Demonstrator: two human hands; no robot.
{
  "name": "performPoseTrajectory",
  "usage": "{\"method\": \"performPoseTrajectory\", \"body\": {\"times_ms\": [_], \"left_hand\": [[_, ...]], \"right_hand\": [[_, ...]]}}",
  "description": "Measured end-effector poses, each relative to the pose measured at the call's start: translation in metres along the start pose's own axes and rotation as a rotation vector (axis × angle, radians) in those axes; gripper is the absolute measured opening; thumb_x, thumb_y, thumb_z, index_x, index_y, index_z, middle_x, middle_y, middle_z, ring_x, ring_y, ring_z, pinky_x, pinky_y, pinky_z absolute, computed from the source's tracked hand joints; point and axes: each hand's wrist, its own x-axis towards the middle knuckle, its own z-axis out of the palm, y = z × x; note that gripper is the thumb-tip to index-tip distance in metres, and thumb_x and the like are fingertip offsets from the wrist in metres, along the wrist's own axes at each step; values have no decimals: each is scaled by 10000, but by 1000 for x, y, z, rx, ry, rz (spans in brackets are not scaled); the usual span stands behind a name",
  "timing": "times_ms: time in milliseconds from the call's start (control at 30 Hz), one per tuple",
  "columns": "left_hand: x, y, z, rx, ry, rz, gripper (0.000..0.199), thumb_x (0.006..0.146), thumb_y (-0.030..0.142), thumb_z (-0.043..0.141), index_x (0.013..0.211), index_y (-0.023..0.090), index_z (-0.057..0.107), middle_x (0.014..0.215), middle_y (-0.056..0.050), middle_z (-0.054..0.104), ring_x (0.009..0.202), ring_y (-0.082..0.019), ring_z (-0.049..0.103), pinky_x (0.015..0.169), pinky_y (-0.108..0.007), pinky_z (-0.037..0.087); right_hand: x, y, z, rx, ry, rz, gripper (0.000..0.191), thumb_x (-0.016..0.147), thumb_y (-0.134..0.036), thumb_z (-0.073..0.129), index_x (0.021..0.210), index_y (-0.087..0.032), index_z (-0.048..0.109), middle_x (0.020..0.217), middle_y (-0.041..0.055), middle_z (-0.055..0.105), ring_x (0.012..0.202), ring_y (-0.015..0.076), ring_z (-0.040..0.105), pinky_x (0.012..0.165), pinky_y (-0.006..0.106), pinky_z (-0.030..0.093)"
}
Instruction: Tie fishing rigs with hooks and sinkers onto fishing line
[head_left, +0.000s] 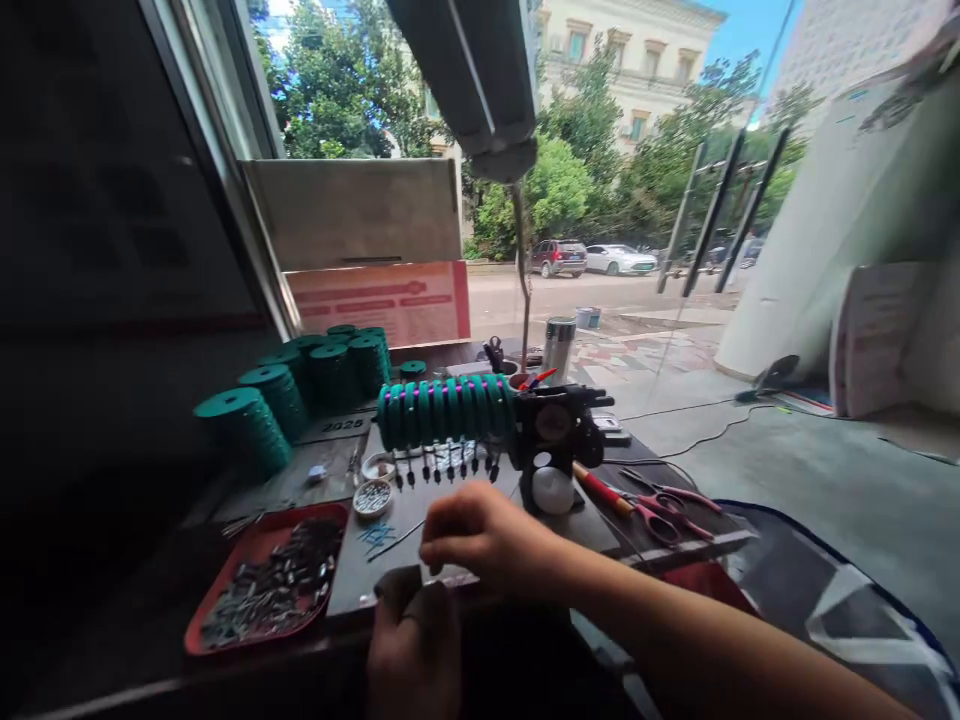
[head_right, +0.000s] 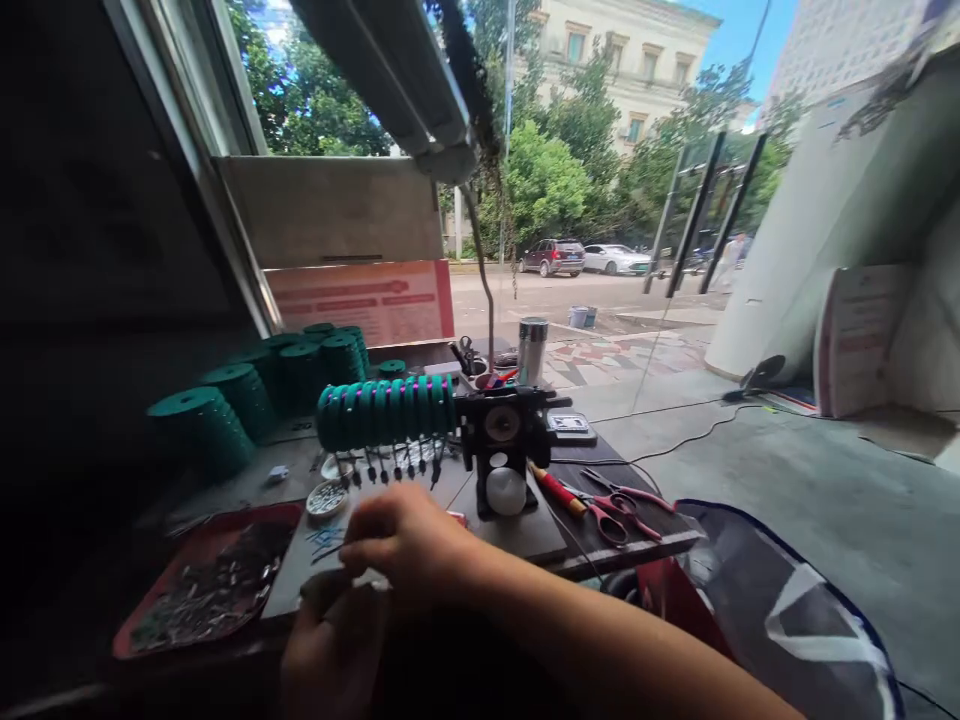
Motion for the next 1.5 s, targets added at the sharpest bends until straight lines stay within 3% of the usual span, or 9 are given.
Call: {"method": "performPoseTrajectory", "body": {"times_ms": [267, 600, 733, 833, 933, 1000, 1100, 1333, 1500], "left_hand": [[-1, 24, -8, -447, -206, -381, 127, 799, 195, 551, 914, 167, 598, 955, -89, 623, 910, -238, 622, 781, -315, 488], [-11, 3, 5, 338, 153, 406, 155, 798, 51, 503, 808, 104, 648, 869, -139, 574, 801, -228, 613, 699, -293, 507], [-8, 3, -3, 285, 66, 539, 180, 783, 9, 513, 877, 86, 645, 883, -149, 614, 833, -218, 605, 742, -273, 481], [-3, 14, -11, 53, -157, 295, 173, 791, 42, 501, 734, 124, 643, 715, -83, 603, 665, -165, 569, 616, -249, 450], [3, 28, -15, -463, -333, -355, 142, 759, 132, 576, 620, 151, 597, 623, -15, 558, 512, -90, 460, 473, -199, 368], [7, 32, -15, -855, -423, -810, 74, 680, 123, 646, 621, 135, 601, 606, 7, 564, 453, -44, 384, 398, -152, 278], [11, 32, -12, -1112, -478, -1154, 101, 566, 66, 690, 618, 108, 615, 602, 4, 590, 432, -13, 364, 371, -121, 212], [9, 32, -11, -1130, -485, -1210, 193, 486, 74, 730, 639, 119, 621, 579, 28, 570, 459, -20, 435, 381, -116, 234], [14, 36, -12, -869, -599, -908, 81, 593, 138, 671, 605, 127, 591, 546, 35, 527, 447, -40, 377, 395, -152, 250]], "right_hand": [[-11, -6, 6, -34, -196, -15, 113, 705, -110, 558, 594, -135, 557, 536, -57, 483, 535, 68, 415, 495, 170, 313], [30, 16, 2, -42, -146, 226, 107, 684, -123, 537, 580, -140, 553, 522, -30, 559, 365, 41, 308, 337, 176, 217], [32, 12, 13, -153, -135, 206, 148, 693, -103, 564, 551, -140, 549, 461, -50, 502, 374, 51, 371, 369, 172, 286], [10, 8, 14, -281, -77, 120, 117, 728, -123, 573, 613, -145, 586, 545, -19, 558, 489, 98, 483, 473, 207, 369], [-34, 15, 6, -452, 102, -99, 101, 802, -136, 526, 823, -163, 620, 784, 39, 631, 726, 158, 560, 649, 262, 407], [-64, 27, 1, -727, 320, -554, 195, 886, -122, 427, 840, -160, 613, 750, 48, 631, 667, 142, 565, 596, 245, 404], [-90, 48, 2, -1035, 247, -840, 293, 928, -96, 329, 883, -113, 619, 679, 55, 619, 555, 138, 514, 526, 270, 381], [-83, 71, 16, -966, 217, -853, 334, 939, -102, 305, 823, -99, 618, 635, 44, 589, 537, 141, 451, 499, 284, 361], [-98, 82, 29, -263, 298, -235, 249, 906, -284, 485, 684, -180, 532, 680, 2, 540, 627, 119, 538, 551, 194, 424]]}}
